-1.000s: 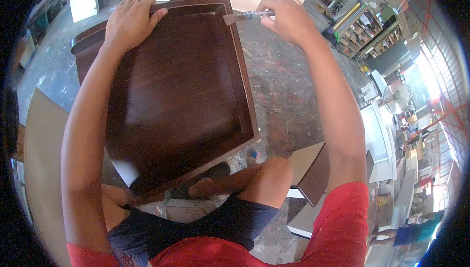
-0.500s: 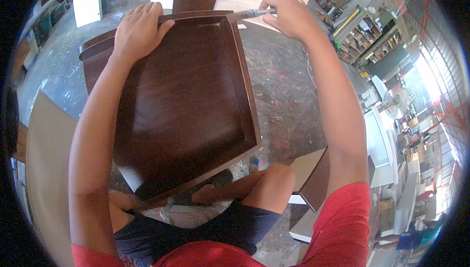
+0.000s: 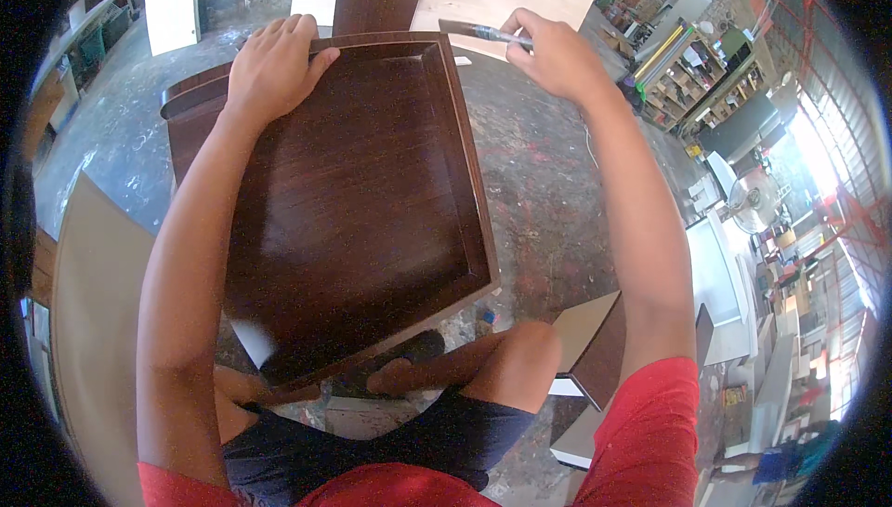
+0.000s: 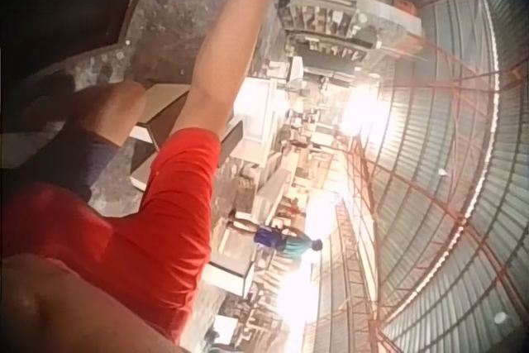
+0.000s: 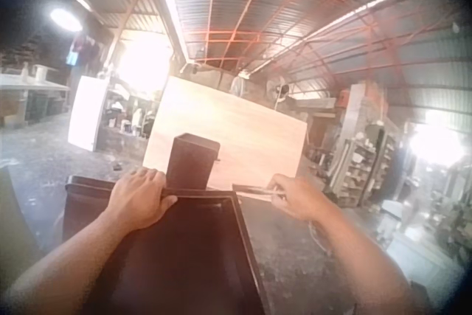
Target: The person applies stain to a wooden nightstand using a brush, covering the inner corners and edges of the top and sides.
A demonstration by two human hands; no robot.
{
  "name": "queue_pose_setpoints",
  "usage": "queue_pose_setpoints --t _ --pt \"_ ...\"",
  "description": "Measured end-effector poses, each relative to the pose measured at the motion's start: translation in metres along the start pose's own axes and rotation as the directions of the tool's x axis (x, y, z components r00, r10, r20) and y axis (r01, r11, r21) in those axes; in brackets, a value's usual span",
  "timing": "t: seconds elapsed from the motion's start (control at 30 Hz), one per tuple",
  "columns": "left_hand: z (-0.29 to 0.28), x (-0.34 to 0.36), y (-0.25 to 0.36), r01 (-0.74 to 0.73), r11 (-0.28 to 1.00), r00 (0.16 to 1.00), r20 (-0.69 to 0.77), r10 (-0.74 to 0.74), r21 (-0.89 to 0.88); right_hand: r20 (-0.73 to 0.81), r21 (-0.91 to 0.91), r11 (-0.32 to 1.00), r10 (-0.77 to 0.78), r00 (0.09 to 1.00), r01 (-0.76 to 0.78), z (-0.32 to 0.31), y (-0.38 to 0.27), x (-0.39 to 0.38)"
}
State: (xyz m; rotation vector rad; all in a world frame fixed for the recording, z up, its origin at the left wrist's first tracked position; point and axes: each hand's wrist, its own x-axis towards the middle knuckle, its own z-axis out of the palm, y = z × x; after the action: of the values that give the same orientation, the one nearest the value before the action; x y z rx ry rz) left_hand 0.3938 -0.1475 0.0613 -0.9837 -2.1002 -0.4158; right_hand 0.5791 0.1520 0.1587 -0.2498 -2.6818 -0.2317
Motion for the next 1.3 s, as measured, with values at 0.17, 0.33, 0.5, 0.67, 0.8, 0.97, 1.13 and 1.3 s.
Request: queue_pose_setpoints --t 0.17,0.33,0.5,0.67,0.8,0.97,1.13,1.3 --pt "0.0 0.002 -0.003 -0.003 1.0 1.0 0.014 0.003 -0.001 0.149 0.124 0.982 -0.159 0.976 0.141 0.026 0.016 -0.005" --pt "0.002 0.006 -0.002 -0.01 1.0 1.0 0.019 0.01 -0.008 0.117 0.172 0.976 -0.158 0.98 0.137 0.043 0.025 -0.013" --pt "0.003 0.007 -0.01 -0.018 1.0 1.0 0.002 0.018 0.014 0.209 0.211 0.972 -0.148 0.967 0.104 0.042 0.025 -0.059" --pt "0.012 0.006 -0.012 -0.037 0.999 0.999 -0.017 0.037 0.007 0.515 0.103 0.995 -0.063 0.855 0.011 0.018 0.014 -0.122" --pt "0.01 0.006 -0.013 -0.049 0.998 0.999 -0.017 0.05 0.04 0.406 0.21 0.978 -0.079 0.91 -0.009 0.02 0.013 -0.134" --pt "0.012 0.009 -0.017 -0.078 0.995 0.996 -0.032 0.08 0.056 0.217 0.229 0.974 -0.058 0.974 0.007 0.041 0.018 -0.166" --pt "0.012 0.009 -0.017 -0.06 0.993 0.998 0.015 0.058 0.097 0.383 0.207 0.978 -0.098 0.918 0.018 0.039 0.016 -0.222" --pt "0.018 0.009 -0.029 -0.089 0.991 0.996 0.007 0.089 0.103 0.291 0.255 0.967 -0.084 0.953 0.008 0.035 0.015 -0.238"
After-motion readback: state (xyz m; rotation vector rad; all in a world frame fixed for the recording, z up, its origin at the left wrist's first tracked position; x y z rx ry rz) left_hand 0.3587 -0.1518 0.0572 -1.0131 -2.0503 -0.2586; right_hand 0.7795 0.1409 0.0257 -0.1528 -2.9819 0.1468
